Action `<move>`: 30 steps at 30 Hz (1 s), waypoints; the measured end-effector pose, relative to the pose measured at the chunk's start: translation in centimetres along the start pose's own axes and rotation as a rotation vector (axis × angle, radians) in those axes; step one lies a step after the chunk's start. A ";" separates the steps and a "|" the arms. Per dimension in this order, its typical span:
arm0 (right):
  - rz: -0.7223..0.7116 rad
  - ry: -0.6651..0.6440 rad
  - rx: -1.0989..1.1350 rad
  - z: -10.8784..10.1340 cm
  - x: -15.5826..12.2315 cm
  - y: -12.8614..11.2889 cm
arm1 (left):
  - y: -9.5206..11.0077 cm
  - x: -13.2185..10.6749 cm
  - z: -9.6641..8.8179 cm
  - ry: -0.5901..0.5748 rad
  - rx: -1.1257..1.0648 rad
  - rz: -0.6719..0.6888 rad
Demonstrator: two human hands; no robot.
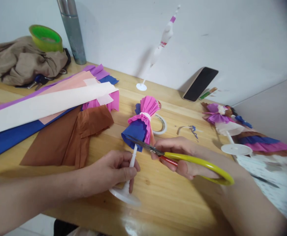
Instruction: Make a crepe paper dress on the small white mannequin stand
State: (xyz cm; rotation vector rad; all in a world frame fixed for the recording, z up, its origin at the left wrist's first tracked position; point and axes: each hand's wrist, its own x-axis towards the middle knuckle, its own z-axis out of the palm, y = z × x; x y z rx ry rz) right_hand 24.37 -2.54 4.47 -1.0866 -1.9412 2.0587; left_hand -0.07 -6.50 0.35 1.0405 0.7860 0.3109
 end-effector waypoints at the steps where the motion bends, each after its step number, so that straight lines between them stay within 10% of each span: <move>1: 0.001 -0.009 0.003 0.0 0.0 0.1 | 0.0 0.0 0.0 -0.001 0.000 -0.002; 30: 0.057 0.026 0.031 0.5 0.1 -0.3 | -0.1 0.1 0.0 0.000 -0.003 -0.017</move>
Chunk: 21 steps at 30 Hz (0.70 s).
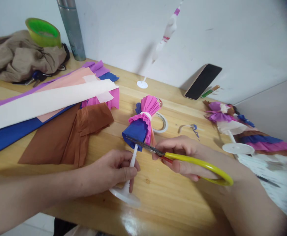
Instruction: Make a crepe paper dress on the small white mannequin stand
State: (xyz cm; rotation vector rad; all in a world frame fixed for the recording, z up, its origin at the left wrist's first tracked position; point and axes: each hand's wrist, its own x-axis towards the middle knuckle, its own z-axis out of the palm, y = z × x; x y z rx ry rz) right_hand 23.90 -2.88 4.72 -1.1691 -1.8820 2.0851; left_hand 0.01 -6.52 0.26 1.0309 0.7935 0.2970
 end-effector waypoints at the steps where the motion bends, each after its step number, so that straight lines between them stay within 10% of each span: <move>1: 0.002 -0.001 0.000 0.0 0.0 0.0 | 0.0 0.0 0.0 0.005 0.001 0.000; 21: 0.017 -0.009 0.013 0.1 -0.2 0.3 | -0.1 0.2 0.1 0.015 -0.008 0.017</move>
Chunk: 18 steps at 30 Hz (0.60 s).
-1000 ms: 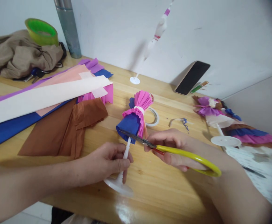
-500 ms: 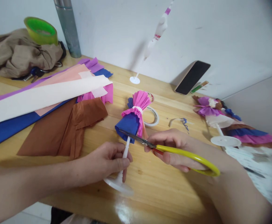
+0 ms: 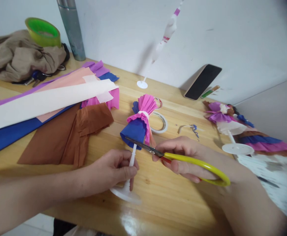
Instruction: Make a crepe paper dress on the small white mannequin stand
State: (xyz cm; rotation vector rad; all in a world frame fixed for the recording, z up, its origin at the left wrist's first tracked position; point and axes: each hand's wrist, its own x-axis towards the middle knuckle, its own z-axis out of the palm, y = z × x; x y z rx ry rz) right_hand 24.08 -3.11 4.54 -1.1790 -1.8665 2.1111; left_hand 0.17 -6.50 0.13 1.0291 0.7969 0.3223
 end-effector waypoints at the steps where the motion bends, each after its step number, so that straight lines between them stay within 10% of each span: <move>1: 0.011 0.002 -0.010 0.0 0.0 -0.1 | 0.0 0.0 0.0 0.001 -0.003 0.000; 18: -0.165 -0.051 -0.135 0.1 0.1 0.1 | -0.5 0.2 -0.1 -0.026 -0.030 0.017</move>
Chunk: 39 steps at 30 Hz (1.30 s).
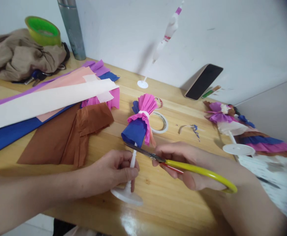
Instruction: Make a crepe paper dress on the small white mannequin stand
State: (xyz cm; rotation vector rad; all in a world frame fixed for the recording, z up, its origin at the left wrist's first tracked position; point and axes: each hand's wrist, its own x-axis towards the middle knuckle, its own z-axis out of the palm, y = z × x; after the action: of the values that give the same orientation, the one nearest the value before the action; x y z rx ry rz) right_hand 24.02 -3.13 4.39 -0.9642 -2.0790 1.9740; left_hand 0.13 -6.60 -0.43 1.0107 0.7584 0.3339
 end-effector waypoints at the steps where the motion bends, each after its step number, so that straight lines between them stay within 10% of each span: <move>1: 0.001 0.000 -0.020 0.0 -0.1 0.0 | 0.0 0.0 0.0 0.000 -0.006 -0.003; 39: 0.191 0.064 0.108 0.3 0.3 -0.8 | 0.2 0.0 0.1 -0.013 0.007 -0.019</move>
State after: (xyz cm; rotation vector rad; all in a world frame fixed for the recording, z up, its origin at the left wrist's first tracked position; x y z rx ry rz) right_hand 23.40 -3.18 5.00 -1.2273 -1.8883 2.0891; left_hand 0.22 -6.51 -0.26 1.0107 0.7579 0.3079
